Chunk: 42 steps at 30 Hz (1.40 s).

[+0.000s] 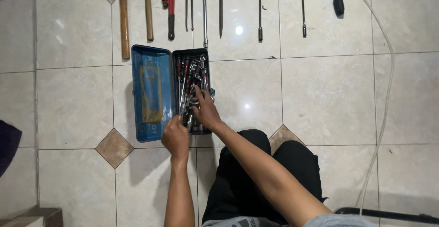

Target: The person sits on the floor and systematically removes tools from a blue toolbox, then arranges them in neat rows on the tiled floor. They handle screwdrivers, wrenches, and T-bar tools one by one, placing each in a line.

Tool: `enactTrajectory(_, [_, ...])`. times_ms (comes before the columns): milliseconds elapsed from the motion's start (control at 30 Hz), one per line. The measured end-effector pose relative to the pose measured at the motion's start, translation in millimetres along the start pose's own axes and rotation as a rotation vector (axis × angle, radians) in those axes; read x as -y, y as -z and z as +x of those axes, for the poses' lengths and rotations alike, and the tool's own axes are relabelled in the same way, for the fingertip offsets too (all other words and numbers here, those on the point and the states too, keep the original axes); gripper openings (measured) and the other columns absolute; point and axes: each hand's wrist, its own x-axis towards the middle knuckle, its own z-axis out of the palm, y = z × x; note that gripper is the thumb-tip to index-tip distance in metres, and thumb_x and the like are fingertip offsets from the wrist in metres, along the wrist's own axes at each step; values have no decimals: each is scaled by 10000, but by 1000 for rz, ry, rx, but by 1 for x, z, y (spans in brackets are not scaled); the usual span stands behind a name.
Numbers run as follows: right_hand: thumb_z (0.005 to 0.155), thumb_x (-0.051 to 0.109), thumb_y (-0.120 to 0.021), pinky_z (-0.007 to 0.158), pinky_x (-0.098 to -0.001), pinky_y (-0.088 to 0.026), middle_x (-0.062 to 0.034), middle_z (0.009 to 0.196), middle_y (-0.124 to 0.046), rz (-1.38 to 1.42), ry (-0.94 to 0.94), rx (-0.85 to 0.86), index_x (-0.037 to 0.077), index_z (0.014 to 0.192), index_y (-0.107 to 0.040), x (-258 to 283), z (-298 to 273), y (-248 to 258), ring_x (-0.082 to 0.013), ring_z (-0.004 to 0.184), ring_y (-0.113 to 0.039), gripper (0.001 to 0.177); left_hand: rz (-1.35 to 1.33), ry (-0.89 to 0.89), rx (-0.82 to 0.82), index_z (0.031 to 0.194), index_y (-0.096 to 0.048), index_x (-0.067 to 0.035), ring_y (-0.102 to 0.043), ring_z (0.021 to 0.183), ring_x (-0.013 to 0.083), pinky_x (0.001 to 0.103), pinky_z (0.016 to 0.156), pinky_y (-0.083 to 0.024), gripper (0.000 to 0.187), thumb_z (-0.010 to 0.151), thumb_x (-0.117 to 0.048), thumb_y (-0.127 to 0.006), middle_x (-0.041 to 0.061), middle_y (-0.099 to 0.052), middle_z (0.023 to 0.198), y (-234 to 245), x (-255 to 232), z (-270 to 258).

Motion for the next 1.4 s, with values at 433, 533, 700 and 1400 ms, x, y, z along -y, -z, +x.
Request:
enactTrajectory(433, [917, 151, -739, 922, -400, -537, -91, 1175, -716, -7, 204, 219, 112, 1288, -680, 67, -88, 107, -278, 1066, -666, 377, 22, -219, 118, 983, -801, -98, -732, 770, 301, 403, 656, -553, 124, 962, -184, -715, 70, -776, 929, 177, -62, -25])
enactTrajectory(533, [946, 175, -726, 898, -350, -557, -69, 1143, -734, 145, 174, 197, 99, 1288, -688, 69, -139, 127, -215, 1036, -696, 353, -192, -201, 196, 995, -791, -79, -748, 742, 240, 348, 674, -567, 139, 960, -201, -735, 96, -778, 921, 177, -83, -26])
enactTrajectory(700, [965, 207, -718, 777, -295, -531, -43, 1004, -723, 268, 5, 80, 67, 1286, -720, 67, -209, 164, -154, 863, -664, 350, -714, -83, 355, 1076, -785, -48, -727, 800, 162, 288, 683, -561, 171, 953, -153, -726, 87, -785, 920, 137, -115, -35])
enactTrajectory(1400, [1020, 288, -642, 926, -256, -475, -3, 1103, -653, 701, -262, -1, -34, 1330, -678, 80, -307, 236, -77, 1031, -607, 448, -1083, -29, 828, 1071, -763, 26, -727, 795, 89, 229, 706, -582, 245, 961, -185, -702, 53, -781, 885, 71, -180, -138])
